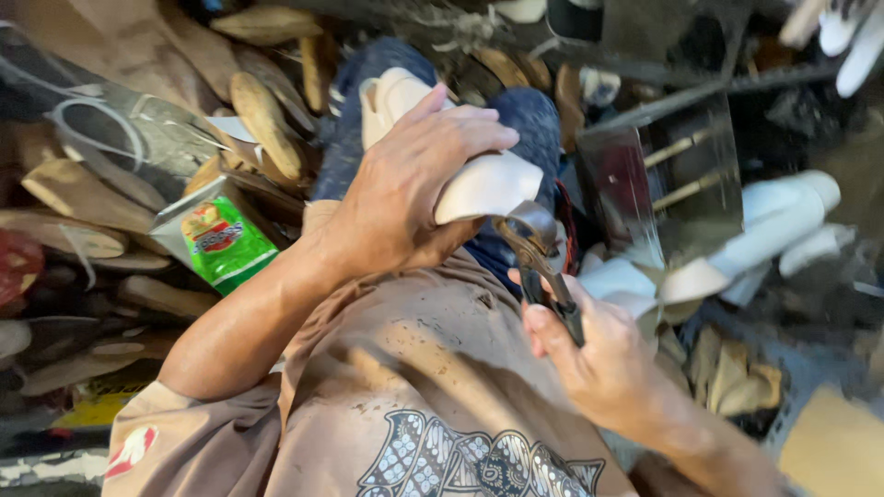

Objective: The person assembles a shoe by pressing a cream-colored upper onto a brown sole and then uses pliers to pull and secure the edges of the upper around the sole.

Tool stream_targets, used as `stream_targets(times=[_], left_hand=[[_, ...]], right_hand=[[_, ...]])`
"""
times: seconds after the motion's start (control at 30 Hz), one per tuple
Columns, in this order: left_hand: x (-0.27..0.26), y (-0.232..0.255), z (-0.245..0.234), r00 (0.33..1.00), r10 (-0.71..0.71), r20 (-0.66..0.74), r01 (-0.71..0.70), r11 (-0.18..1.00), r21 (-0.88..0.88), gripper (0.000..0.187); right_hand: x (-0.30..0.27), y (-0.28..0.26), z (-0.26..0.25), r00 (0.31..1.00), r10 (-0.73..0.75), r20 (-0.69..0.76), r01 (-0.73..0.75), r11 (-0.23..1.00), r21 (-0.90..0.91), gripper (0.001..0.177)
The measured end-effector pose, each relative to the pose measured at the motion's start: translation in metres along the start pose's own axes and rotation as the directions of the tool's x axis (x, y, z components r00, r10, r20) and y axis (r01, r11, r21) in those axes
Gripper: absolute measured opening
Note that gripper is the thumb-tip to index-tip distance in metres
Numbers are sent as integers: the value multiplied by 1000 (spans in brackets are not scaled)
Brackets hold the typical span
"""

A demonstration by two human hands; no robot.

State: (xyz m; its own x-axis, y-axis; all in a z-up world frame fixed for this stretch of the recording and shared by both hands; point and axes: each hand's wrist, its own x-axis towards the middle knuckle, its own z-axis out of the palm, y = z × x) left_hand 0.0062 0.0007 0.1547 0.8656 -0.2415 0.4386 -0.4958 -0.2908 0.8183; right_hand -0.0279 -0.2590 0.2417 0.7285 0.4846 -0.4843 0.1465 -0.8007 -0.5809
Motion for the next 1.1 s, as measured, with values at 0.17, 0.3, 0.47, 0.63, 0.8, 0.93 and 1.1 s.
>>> stream_targets(times=[0.17, 0.3, 0.47, 0.63, 0.8, 0.93, 1.1], left_hand=[[1, -8, -16, 994, -75, -76, 69, 995, -67, 50], [-8, -13, -23, 989, -148, 23, 150, 985, -81, 77], [-22, -13, -10, 998, -41, -56, 41, 999, -12, 67], [-35, -7, 7, 994, -19, -105, 20, 1000, 4, 70], [-34, -4, 13, 993, 9, -117, -10, 1000, -9, 61], [-25, -2, 11, 996, 46, -82, -45, 999, 7, 68], [-18, -5, -7, 977, -22, -210, 2, 995, -98, 47]], right_hand=[[48, 3, 47, 900, -274, -339, 267, 961, -68, 34], [52, 1, 49, 909, -280, -310, 285, 958, -30, 30], [45, 23, 53, 862, -403, -308, 380, 915, -135, 32], [31, 45, 69, 838, -461, -293, 424, 887, -181, 32], [23, 41, 63, 872, -403, -279, 385, 915, -121, 31], [14, 30, 9, 978, -176, 114, 156, 974, 167, 40], [3, 76, 26, 954, 94, 286, -90, 996, -28, 41]])
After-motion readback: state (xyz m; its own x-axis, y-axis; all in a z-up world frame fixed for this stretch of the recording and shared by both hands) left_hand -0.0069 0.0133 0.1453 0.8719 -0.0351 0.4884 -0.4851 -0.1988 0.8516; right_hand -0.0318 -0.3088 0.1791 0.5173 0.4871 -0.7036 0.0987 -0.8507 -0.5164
